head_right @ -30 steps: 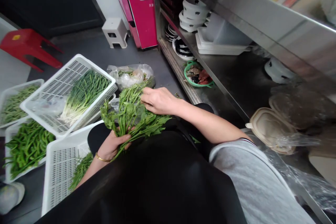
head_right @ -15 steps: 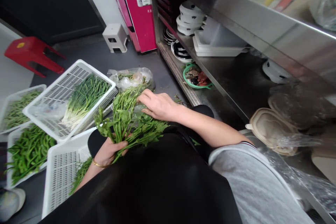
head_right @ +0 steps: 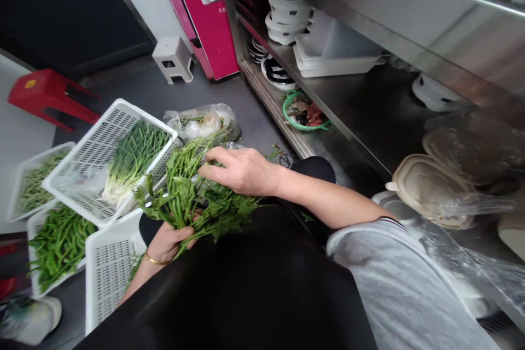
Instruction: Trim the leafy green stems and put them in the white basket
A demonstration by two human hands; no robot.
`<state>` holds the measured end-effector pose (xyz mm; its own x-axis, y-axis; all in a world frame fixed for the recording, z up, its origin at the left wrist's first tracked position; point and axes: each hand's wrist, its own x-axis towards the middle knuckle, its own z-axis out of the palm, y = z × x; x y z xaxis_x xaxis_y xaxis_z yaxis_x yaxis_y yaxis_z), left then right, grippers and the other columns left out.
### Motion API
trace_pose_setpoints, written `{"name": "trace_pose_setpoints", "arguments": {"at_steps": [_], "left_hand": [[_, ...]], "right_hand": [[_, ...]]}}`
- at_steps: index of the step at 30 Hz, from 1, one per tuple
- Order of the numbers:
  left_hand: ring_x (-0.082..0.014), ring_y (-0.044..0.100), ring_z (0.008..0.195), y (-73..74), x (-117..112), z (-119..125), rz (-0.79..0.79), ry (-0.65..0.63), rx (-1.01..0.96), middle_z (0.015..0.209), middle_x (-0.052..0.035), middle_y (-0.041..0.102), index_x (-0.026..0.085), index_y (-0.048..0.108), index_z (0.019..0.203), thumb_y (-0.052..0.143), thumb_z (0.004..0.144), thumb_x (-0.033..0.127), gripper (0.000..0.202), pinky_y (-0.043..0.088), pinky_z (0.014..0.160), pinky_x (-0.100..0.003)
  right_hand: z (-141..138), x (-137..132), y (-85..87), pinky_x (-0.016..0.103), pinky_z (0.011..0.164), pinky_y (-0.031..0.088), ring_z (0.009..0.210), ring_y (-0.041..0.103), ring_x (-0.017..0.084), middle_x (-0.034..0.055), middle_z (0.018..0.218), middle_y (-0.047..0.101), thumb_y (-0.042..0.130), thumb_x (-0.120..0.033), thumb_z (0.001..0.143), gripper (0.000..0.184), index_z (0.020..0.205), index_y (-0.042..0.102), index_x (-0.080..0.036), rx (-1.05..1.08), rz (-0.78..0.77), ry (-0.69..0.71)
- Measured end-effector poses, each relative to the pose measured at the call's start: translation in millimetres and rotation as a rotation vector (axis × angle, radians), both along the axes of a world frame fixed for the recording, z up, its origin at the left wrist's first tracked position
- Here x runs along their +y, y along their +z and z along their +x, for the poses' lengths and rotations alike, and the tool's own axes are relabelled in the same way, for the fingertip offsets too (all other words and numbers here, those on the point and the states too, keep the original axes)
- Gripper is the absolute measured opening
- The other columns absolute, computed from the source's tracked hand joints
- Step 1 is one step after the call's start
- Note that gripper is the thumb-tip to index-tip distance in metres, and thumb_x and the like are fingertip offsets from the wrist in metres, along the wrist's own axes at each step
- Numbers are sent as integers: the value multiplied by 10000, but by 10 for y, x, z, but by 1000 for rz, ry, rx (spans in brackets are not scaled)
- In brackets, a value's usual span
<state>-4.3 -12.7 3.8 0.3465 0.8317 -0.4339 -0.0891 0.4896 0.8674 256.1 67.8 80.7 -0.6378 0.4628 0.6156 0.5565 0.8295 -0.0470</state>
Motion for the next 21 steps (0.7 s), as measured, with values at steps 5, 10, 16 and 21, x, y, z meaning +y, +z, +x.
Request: {"name": "trace_pose_setpoints", "arguments": {"at_steps": [5, 10, 16, 21], "left_hand": [[-86, 426, 339, 1, -11, 12, -17, 20, -66, 433, 0, 535, 87, 631, 811, 765, 574, 360, 386, 278, 351, -196], [-86, 424, 334, -1, -22, -5, -37, 6, -82, 442, 1, 537, 88, 623, 803, 788, 539, 374, 423, 277, 337, -196], [-88, 421, 331, -20, -26, -30, -25, 9, -66, 444, 1, 536, 80, 630, 837, 786, 547, 371, 440, 272, 333, -204], [-85, 419, 325, -32, -26, -26, -17, 2, -95, 418, 5, 528, 79, 628, 844, 778, 566, 379, 436, 268, 342, -204]], "right_hand": [[9, 52, -6, 213, 626, 378, 810, 527, 102, 41, 1076, 581, 418, -204, 900, 223, 995, 611, -265, -7, 116, 87], [-16, 108, 25, 226, 612, 351, 755, 497, 96, 27, 1038, 588, 412, -236, 910, 280, 1127, 561, -331, -94, 81, 98], [-107, 119, 83, 245, 560, 293, 673, 444, 108, 25, 783, 558, 370, -199, 913, 266, 927, 633, -230, -122, 84, 86], [-157, 87, 54, 225, 560, 325, 685, 453, 99, 39, 837, 529, 414, -239, 872, 235, 820, 633, -171, 3, -150, 110]]}}
